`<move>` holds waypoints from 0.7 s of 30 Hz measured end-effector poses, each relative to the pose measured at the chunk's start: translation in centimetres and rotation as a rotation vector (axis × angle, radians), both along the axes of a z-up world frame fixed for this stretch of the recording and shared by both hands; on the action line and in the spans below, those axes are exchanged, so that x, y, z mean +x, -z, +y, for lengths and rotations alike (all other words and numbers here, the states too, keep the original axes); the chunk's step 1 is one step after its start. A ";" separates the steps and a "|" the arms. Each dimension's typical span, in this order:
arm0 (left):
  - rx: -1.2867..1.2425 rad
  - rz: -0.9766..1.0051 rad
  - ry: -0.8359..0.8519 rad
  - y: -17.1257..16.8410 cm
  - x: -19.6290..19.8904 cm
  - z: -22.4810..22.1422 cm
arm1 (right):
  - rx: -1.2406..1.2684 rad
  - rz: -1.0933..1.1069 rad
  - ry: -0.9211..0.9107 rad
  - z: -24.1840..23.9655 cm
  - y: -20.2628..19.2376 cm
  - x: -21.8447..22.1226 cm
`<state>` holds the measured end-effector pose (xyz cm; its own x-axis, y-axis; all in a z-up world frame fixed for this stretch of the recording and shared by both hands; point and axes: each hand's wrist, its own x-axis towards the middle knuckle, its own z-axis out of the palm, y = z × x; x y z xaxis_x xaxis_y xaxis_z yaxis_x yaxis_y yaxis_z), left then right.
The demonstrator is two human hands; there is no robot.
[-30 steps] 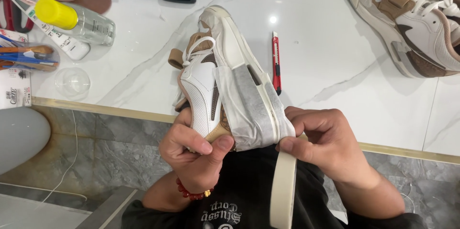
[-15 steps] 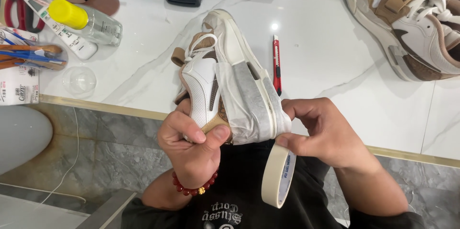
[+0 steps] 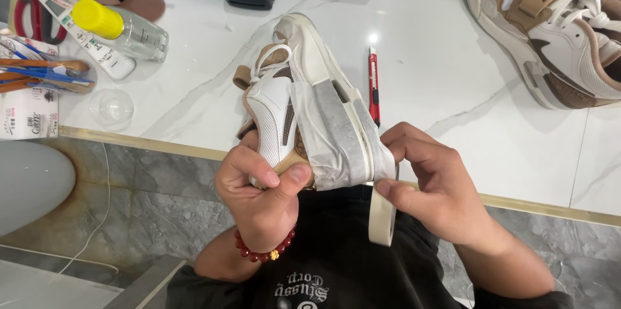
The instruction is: The person holds a sneaker and wraps masking tape around the edge of its midsole, pressing the tape down along the sole. They then use a utility knife to trim the tape edge along the shoe.
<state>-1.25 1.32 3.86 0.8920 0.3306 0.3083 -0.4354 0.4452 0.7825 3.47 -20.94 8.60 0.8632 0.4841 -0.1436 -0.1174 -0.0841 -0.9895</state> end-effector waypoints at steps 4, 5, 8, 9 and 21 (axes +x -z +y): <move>-0.009 -0.005 -0.044 -0.3 0.1 -0.2 | -0.043 -0.012 0.016 -0.1 0.5 -0.2; -0.012 -0.007 -0.045 -0.5 0.2 -0.2 | -0.037 -0.004 0.015 0.0 0.6 -0.2; -0.035 -0.005 -0.037 -0.8 0.3 -0.1 | 0.010 -0.011 0.005 0.1 0.8 0.0; -0.056 0.001 -0.025 -0.9 0.3 0.1 | 0.050 -0.023 -0.002 0.2 0.8 0.1; -0.466 0.282 0.123 -6.6 -0.7 0.9 | 0.086 -0.144 -0.109 0.8 -5.0 1.3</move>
<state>-2.00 2.20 10.45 0.9595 0.2630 -0.1012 -0.1608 0.8060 0.5696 4.82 -20.16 13.61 0.8137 0.5807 0.0238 0.0314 -0.0032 -0.9995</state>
